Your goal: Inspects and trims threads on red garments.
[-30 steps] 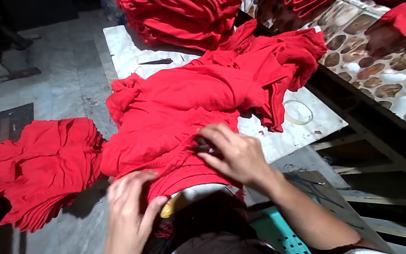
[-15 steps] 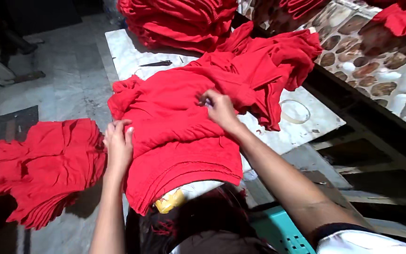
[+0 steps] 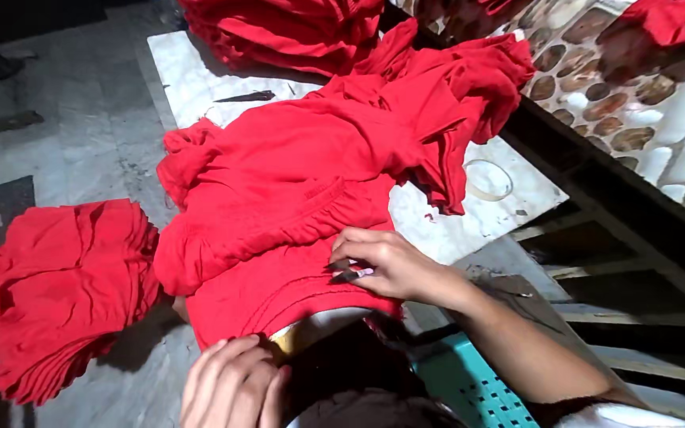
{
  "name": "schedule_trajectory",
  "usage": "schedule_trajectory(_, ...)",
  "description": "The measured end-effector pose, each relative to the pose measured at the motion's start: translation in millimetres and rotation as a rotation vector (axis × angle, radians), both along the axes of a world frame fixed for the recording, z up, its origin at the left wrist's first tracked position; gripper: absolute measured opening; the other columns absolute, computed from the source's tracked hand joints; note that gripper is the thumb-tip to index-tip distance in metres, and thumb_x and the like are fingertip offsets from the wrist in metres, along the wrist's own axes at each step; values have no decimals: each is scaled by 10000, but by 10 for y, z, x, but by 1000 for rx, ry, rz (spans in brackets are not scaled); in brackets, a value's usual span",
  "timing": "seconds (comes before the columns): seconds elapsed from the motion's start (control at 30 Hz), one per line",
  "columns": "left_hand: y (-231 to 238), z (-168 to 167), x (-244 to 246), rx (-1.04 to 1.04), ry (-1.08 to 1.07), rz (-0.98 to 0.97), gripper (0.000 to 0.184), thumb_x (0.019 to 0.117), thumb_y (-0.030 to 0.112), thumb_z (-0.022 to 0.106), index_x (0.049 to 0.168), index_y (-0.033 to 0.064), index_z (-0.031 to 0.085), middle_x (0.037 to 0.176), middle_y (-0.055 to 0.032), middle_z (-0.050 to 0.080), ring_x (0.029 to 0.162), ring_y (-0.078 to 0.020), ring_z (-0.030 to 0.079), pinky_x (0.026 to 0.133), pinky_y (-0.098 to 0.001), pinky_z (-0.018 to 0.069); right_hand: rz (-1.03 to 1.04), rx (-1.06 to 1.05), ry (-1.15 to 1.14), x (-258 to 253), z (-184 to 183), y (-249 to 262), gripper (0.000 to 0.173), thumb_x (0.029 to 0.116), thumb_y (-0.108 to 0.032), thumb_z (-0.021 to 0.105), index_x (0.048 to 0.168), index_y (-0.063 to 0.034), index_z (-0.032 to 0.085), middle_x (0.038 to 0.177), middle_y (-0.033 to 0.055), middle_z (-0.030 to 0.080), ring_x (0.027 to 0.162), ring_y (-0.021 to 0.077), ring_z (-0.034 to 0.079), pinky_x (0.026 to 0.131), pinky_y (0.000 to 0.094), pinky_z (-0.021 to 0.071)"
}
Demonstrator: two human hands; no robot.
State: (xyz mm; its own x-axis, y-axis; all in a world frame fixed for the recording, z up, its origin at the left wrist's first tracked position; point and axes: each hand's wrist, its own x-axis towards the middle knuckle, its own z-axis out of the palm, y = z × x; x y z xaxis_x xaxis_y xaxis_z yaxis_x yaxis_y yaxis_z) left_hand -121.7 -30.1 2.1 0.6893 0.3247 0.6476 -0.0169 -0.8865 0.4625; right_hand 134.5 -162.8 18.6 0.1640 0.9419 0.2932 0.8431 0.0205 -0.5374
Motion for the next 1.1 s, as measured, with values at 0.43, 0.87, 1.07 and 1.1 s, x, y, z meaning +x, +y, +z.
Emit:
schedule_trajectory(0.43, 207, 88, 707, -177, -34, 237, 284, 1011, 110, 511, 1027, -71, 728, 1019, -186, 745, 997, -119, 712, 911, -187, 518, -321, 176, -88, 170, 211, 481, 139, 901, -21, 601, 1032, -23, 646, 764, 82, 631, 616, 200, 599, 530, 375, 480)
schedule_trajectory(0.87, 152, -48, 649, -364, -95, -193, 235, 1007, 227, 608, 856, 52, 646, 1069, -48, 628, 1057, 14, 588, 948, -110, 470, -302, 76, -40, 221, -136, 525, 213, 893, -82, 696, 1091, -5, 673, 998, 146, 633, 703, 258, 651, 550, 430, 530)
schedule_trajectory(1.07, 9, -218, 600, -264, -304, 5, 184, 992, 269, 651, 865, 137, 641, 1032, 37, 560, 1056, 35, 535, 960, -94, 418, -129, 271, -216, -182, 106, 142, 301, 1000, -321, 574, 1019, -40, 683, 862, 86, 672, 692, 155, 623, 560, 281, 474)
schedule_trajectory(1.1, -7, -238, 613, -215, -313, 27, 190, 996, 272, 644, 864, 137, 620, 1014, 31, 544, 1044, 21, 531, 959, -99, 410, -91, 277, -256, -242, 119, 86, 289, 1022, -303, 554, 998, -50, 692, 798, 72, 676, 666, 161, 620, 566, 284, 468)
